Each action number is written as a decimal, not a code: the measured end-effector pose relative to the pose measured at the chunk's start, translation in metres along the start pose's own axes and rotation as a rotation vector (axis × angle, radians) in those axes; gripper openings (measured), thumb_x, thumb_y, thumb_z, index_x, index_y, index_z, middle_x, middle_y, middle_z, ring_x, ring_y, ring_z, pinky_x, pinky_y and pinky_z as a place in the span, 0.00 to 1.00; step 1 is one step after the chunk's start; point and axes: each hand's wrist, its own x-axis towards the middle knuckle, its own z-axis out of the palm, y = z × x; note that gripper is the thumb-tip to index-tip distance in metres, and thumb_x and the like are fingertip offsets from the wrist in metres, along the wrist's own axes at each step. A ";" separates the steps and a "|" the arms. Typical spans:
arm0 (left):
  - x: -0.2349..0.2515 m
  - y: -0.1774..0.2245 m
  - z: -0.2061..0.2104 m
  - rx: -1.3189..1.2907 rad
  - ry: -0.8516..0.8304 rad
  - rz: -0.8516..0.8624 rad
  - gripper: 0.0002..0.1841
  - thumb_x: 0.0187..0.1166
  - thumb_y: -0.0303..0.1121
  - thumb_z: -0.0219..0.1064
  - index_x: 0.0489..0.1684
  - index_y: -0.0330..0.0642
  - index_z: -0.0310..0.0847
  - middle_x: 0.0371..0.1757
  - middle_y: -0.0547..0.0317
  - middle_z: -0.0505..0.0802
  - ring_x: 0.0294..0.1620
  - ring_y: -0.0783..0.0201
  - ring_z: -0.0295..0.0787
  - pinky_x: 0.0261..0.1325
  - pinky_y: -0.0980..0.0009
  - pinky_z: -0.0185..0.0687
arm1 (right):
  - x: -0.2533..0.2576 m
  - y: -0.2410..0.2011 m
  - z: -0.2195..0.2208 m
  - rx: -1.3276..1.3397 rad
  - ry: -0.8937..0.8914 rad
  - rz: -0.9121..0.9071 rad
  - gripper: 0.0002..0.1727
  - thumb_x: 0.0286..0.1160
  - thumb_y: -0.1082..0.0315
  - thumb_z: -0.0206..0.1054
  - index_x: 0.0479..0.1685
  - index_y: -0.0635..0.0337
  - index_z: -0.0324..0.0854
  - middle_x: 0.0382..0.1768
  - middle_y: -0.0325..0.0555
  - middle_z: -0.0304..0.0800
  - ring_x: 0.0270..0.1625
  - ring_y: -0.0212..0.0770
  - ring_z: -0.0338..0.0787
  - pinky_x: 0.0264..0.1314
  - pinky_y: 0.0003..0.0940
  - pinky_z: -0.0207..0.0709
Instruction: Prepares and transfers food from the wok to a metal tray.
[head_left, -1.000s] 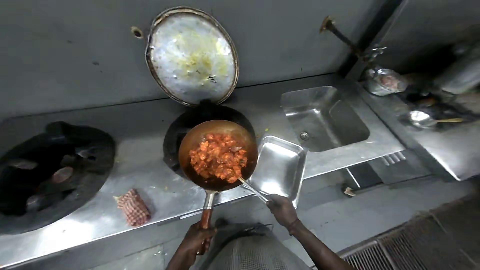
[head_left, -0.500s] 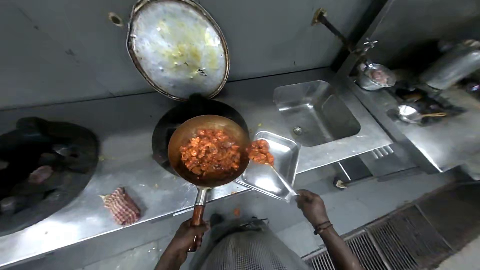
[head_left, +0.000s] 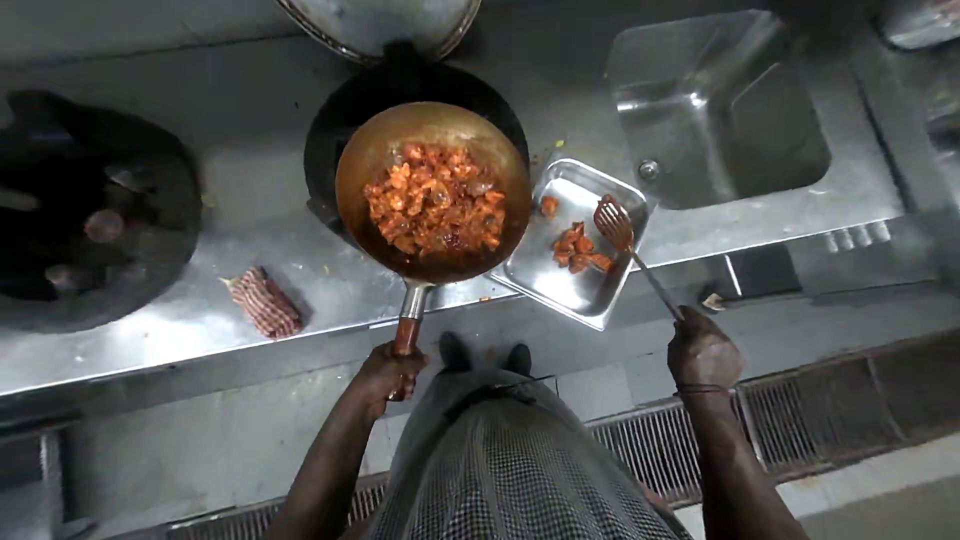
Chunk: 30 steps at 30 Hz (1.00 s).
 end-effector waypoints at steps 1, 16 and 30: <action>0.000 0.000 0.001 0.000 0.006 -0.002 0.06 0.82 0.27 0.67 0.48 0.36 0.77 0.20 0.57 0.78 0.13 0.67 0.73 0.17 0.73 0.77 | 0.002 0.003 0.001 0.030 -0.009 0.008 0.19 0.91 0.63 0.56 0.73 0.47 0.84 0.58 0.63 0.92 0.54 0.72 0.92 0.48 0.77 0.79; -0.008 -0.010 0.015 -0.081 0.010 0.093 0.05 0.79 0.22 0.64 0.44 0.41 0.76 0.22 0.60 0.79 0.13 0.70 0.71 0.17 0.76 0.74 | -0.026 -0.160 0.003 0.999 -0.660 -0.131 0.19 0.85 0.73 0.60 0.73 0.61 0.79 0.41 0.50 0.90 0.27 0.38 0.85 0.30 0.35 0.82; 0.045 -0.001 -0.053 0.033 -0.238 0.138 0.11 0.79 0.26 0.70 0.52 0.36 0.75 0.27 0.55 0.83 0.17 0.66 0.78 0.21 0.71 0.82 | -0.064 -0.257 0.049 0.722 -0.145 -0.230 0.21 0.83 0.75 0.58 0.74 0.58 0.78 0.47 0.54 0.90 0.33 0.47 0.88 0.40 0.49 0.85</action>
